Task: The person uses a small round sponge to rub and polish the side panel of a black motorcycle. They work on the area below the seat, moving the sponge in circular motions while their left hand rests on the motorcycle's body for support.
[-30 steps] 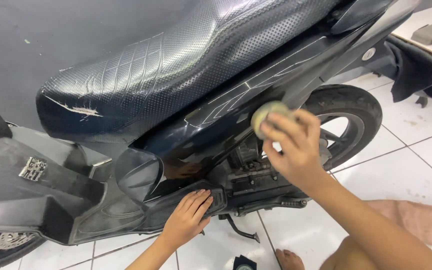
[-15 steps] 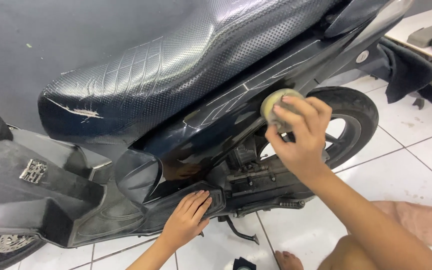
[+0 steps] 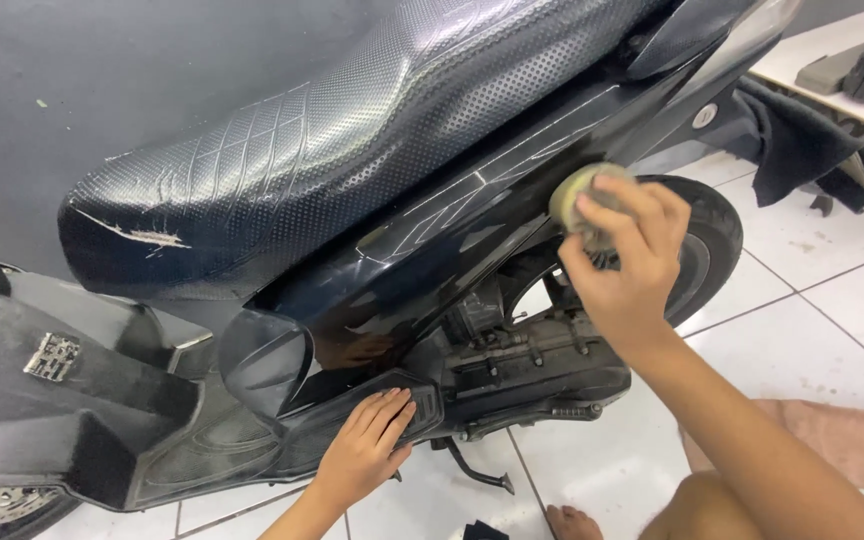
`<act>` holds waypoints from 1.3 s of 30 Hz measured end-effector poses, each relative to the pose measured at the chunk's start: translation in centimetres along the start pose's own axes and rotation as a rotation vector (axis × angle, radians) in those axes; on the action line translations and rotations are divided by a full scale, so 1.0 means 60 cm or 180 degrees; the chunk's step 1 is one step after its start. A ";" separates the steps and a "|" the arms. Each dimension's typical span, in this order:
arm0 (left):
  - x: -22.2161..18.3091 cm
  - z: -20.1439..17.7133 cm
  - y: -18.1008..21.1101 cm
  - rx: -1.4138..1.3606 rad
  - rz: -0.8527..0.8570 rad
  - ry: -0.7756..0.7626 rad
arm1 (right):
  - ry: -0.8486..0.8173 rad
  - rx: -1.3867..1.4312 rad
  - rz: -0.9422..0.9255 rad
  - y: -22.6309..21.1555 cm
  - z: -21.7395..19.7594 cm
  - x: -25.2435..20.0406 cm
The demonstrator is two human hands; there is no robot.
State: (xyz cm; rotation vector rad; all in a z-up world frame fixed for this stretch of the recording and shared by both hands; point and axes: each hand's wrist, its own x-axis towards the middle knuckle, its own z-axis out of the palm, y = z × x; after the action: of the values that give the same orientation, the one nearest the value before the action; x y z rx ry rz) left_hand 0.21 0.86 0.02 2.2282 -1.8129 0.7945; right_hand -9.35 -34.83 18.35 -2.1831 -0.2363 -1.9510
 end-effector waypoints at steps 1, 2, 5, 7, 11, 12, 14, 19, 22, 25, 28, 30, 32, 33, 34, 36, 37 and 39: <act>-0.004 0.001 0.000 -0.0014 -0.0006 -0.0060 | 0.0194 -0.0060 0.0136 0.002 0.002 0.008; -0.003 0.003 0.000 -0.0022 -0.0008 -0.0061 | 0.0186 -0.0062 0.0137 -0.002 0.002 0.001; -0.005 -0.001 0.001 -0.0050 -0.0041 -0.0068 | -0.0093 0.0175 -0.0003 -0.009 0.001 -0.016; -0.002 -0.004 0.004 -0.0044 -0.0033 -0.0098 | -0.0016 0.0122 0.0051 0.001 -0.002 -0.012; -0.002 -0.001 0.003 0.0012 -0.0044 -0.0091 | 0.0183 0.0085 0.0162 -0.007 0.003 0.004; -0.002 -0.001 0.004 -0.0013 -0.0054 -0.0059 | 0.0048 0.0036 0.0004 -0.008 0.003 -0.008; -0.010 -0.005 0.008 -0.0053 -0.0052 -0.0043 | -0.0093 -0.0026 -0.0133 -0.013 -0.002 -0.013; -0.003 0.000 0.003 -0.0062 -0.0022 -0.0014 | 0.0114 0.0011 0.0255 -0.009 0.002 0.025; -0.007 0.004 0.001 -0.0064 -0.0067 -0.0133 | -0.0151 -0.0023 -0.0271 -0.009 0.000 0.001; -0.010 0.007 0.000 -0.0059 -0.0041 -0.0116 | 0.0396 -0.0159 0.0116 0.018 0.008 0.044; -0.008 0.007 0.000 -0.0060 -0.0069 -0.0144 | -0.0065 0.0016 0.0073 -0.008 0.011 0.009; -0.008 0.006 0.000 -0.0057 -0.0035 -0.0125 | -0.0164 0.0018 -0.0047 0.002 0.005 -0.004; -0.008 0.007 -0.004 -0.0044 -0.0010 -0.0088 | -0.0259 0.0025 -0.0189 0.008 0.005 0.008; -0.009 0.008 -0.003 -0.0075 -0.0043 -0.0142 | 0.0076 -0.0042 0.0045 0.010 0.007 0.027; -0.010 0.009 -0.002 -0.0105 -0.0075 -0.0196 | 0.0412 -0.0109 0.0278 0.012 0.009 0.046; -0.010 0.008 0.000 -0.0119 -0.0095 -0.0217 | 0.0242 0.0040 0.0220 -0.006 0.009 0.031; -0.009 0.007 -0.002 -0.0118 -0.0091 -0.0235 | 0.0097 0.0179 0.0161 -0.014 0.008 0.025; -0.011 0.008 -0.001 -0.0128 -0.0096 -0.0255 | -0.0008 0.0120 0.0058 0.003 0.006 0.001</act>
State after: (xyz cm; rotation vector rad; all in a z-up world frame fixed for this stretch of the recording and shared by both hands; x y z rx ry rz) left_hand 0.33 1.25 -0.72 2.2873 -1.8086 0.6665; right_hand -8.97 -34.88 18.35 -2.1567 -0.2505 -1.9187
